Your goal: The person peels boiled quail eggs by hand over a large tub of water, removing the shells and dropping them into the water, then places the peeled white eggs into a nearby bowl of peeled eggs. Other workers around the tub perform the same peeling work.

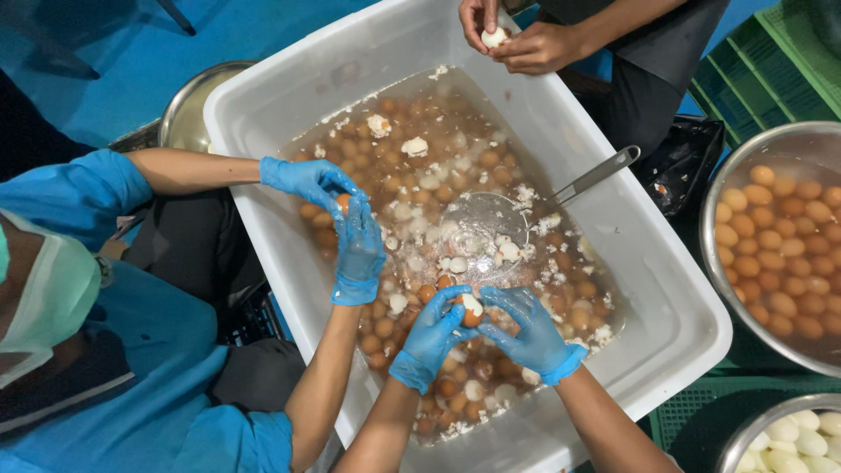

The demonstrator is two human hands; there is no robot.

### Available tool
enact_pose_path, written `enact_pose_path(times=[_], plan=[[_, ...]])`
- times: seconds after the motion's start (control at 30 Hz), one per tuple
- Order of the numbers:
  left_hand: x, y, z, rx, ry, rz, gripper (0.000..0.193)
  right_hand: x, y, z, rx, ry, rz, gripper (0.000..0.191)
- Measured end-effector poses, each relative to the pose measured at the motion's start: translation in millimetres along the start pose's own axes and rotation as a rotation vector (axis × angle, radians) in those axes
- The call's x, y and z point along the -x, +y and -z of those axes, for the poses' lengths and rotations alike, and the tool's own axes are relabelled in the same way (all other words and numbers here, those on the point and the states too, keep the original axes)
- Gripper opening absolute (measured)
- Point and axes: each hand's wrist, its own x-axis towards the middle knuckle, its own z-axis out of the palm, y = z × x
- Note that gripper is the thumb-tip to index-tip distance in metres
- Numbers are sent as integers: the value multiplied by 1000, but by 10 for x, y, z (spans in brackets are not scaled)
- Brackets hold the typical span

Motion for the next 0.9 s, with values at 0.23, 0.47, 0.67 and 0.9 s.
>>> enact_pose_path(times=[0.23, 0.47, 0.67, 0.9], plan=[[-12, -18, -1, 107, 10, -3, 35, 10, -39, -48, 57, 7, 91, 49], [-10, -13, 4, 68, -10, 46, 36, 65, 47, -79, 70, -145, -18, 43], [-21, -17, -43, 274, -1, 31, 36, 10, -24, -62, -23, 47, 118, 50], [-4, -8, -70, 240, -13, 65, 36, 13, -28, -118, 86, 43, 75, 47]])
